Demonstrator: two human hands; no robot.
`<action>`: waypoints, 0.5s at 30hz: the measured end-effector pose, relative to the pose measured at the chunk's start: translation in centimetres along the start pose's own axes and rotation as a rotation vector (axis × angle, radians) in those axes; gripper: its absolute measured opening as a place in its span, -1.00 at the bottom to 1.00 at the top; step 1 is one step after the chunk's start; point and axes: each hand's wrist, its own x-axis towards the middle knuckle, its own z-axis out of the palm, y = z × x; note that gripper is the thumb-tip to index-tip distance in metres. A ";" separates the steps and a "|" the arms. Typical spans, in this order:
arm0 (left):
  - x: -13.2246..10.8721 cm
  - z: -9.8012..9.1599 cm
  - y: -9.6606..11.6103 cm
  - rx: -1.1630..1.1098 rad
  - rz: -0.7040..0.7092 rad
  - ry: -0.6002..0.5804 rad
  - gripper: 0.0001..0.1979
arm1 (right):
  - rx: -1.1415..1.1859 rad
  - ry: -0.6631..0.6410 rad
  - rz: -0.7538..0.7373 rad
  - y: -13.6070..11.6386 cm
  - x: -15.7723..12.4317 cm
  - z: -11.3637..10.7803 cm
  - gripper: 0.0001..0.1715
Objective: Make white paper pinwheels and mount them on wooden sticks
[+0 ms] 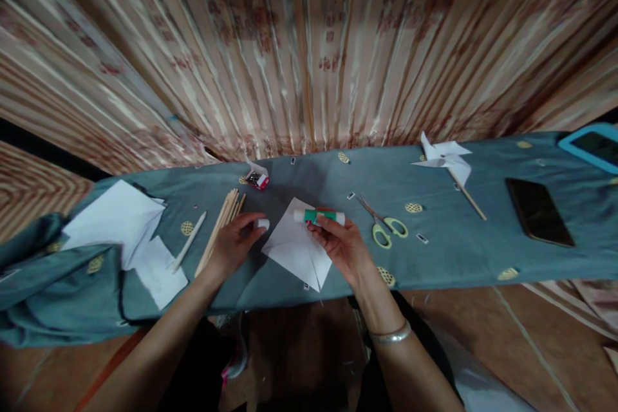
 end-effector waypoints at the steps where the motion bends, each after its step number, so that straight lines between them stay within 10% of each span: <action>1: -0.3 0.0 0.4 -0.163 -0.087 0.015 -0.69 | 0.000 -0.009 0.003 0.3 -0.1 0.2 -0.67; 6: -1.5 0.2 2.3 -0.674 -0.315 0.034 -0.59 | 0.016 -0.028 0.030 1.4 -0.2 1.1 -0.60; 15: -2.0 -0.4 2.5 -0.743 -0.334 0.033 -0.63 | -0.112 -0.043 0.052 2.5 -0.3 2.2 -0.62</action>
